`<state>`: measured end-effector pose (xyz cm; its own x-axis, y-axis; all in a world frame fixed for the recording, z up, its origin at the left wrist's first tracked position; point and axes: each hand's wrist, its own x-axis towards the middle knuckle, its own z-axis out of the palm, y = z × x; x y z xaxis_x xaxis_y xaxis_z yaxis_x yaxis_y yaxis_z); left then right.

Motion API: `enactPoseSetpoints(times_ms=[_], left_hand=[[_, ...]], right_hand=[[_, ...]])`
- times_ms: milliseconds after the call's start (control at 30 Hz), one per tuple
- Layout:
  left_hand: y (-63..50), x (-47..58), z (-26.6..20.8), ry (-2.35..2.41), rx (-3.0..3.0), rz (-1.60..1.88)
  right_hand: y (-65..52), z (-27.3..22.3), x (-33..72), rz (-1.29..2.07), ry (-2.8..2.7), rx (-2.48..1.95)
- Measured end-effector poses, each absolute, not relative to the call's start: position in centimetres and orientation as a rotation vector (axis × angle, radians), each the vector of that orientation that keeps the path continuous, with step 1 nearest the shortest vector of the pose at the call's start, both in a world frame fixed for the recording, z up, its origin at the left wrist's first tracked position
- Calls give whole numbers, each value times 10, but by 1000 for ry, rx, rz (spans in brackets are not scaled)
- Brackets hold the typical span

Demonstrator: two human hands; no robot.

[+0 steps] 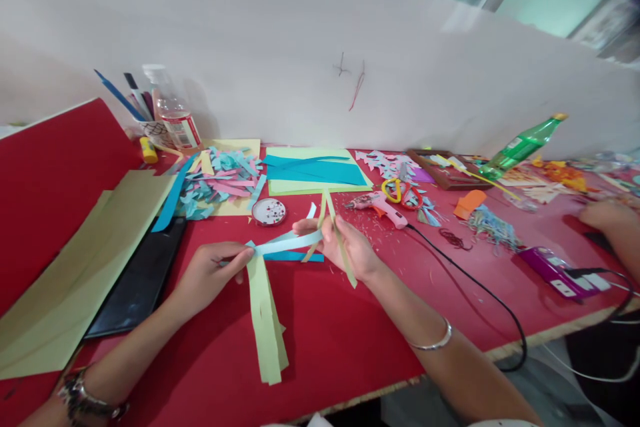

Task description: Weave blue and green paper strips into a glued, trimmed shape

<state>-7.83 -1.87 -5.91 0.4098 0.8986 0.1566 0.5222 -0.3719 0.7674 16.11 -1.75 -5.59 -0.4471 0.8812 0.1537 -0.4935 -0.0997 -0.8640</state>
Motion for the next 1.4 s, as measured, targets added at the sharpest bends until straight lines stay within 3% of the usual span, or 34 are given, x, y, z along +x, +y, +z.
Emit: enactPoseSetpoints(times_ms=[400,733,1000,1400], left_hand=[[-23,-67,-63,1133,2224,809],[-27,-64,-68,776,2479,1022],[-31,-62,-67,773,2448,1128],[-33,-60,-69,671,2597,1061]], right_hand=[[-29,-56,145,2032,-1016,-287],[-30,-60,136,1955,-997,-304],[-26,-69,133,1816,-1062,-482],[-32,-72,131,1619,-1429,-828]])
